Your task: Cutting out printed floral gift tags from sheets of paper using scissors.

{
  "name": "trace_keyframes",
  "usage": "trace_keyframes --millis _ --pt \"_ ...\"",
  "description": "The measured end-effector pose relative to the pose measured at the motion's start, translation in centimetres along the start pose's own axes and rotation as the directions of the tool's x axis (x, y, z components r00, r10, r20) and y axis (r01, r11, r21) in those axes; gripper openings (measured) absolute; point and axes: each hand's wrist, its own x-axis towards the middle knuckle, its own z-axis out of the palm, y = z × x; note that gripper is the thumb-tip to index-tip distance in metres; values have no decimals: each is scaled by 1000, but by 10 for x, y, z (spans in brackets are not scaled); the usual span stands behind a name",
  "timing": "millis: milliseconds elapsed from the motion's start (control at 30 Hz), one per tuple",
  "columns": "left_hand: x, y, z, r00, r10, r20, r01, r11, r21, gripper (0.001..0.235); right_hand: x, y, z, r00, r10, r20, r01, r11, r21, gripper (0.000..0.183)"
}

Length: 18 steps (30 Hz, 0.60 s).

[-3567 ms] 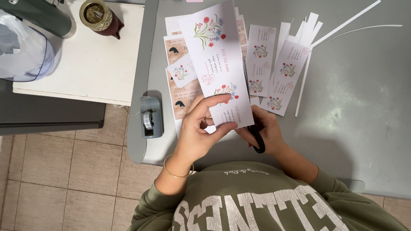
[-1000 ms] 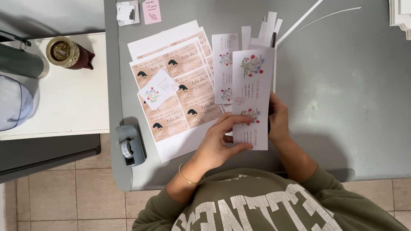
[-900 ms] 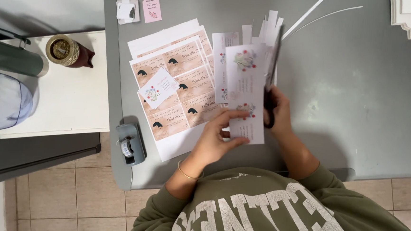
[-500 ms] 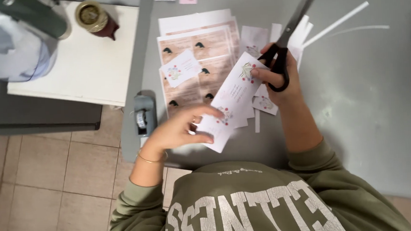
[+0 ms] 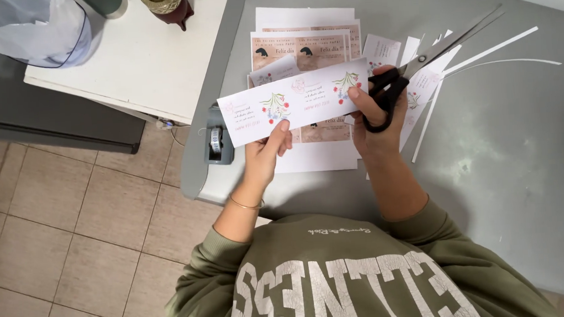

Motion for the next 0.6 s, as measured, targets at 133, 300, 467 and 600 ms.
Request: trace_keyframes --millis 133,300,467,600 --pt "10 16 4 997 74 -27 -70 990 120 16 -5 0 -17 994 -49 97 60 991 -117 50" --pt "25 39 7 960 253 -123 -227 955 193 17 -28 4 -70 849 -42 527 218 936 -276 65" --pt "31 43 13 953 267 -145 -241 955 175 19 -70 -1 -84 732 414 541 -16 805 -594 82" --pt "28 43 32 967 223 -125 -217 974 58 25 -71 -1 -52 659 604 448 -95 657 -747 88"
